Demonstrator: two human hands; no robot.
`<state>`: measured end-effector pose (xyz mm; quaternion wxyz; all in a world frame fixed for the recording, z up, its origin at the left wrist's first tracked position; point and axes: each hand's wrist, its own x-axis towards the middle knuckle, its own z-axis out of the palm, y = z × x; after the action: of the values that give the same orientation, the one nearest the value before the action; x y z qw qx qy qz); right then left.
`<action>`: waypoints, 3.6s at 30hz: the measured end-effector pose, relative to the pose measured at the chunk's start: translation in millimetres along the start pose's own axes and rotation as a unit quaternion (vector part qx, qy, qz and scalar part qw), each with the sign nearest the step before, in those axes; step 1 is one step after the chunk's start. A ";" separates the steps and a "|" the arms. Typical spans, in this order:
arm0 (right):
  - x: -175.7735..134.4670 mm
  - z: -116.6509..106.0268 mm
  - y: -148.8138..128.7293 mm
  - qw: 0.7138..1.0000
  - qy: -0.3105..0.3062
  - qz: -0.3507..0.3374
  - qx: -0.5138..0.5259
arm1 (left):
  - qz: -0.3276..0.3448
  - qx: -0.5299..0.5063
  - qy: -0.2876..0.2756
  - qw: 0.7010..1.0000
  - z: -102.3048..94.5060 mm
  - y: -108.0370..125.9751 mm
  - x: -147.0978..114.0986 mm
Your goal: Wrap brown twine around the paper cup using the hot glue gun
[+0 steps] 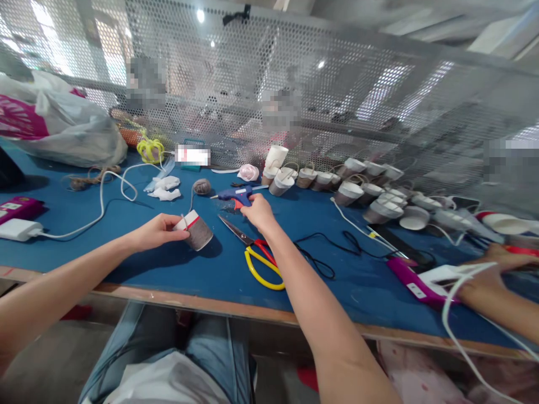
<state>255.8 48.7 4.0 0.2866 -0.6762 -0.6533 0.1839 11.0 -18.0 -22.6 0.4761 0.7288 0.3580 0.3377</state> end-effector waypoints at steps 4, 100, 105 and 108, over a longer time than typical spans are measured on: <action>-30.7 -18.9 -15.5 0.992 -0.031 -0.045 0.116 | -0.003 -0.017 0.005 1.000 0.2 -0.7 0.0; -63.1 -9.5 -33.1 0.978 -0.046 -0.205 -0.005 | 0.000 0.139 0.052 0.989 -15.4 -12.9 24.6; -64.2 -10.8 -36.0 0.971 -0.077 -0.227 -0.004 | -0.016 0.143 0.050 0.988 -15.9 -13.5 24.0; -66.1 -11.7 -36.2 0.967 -0.083 -0.239 -0.009 | -0.026 0.147 0.048 0.988 -16.2 -14.8 23.3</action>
<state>229.7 -19.1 27.4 0.2610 -0.4853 -0.8191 0.1595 6.6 13.3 -27.7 0.3548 0.7641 0.4449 0.3039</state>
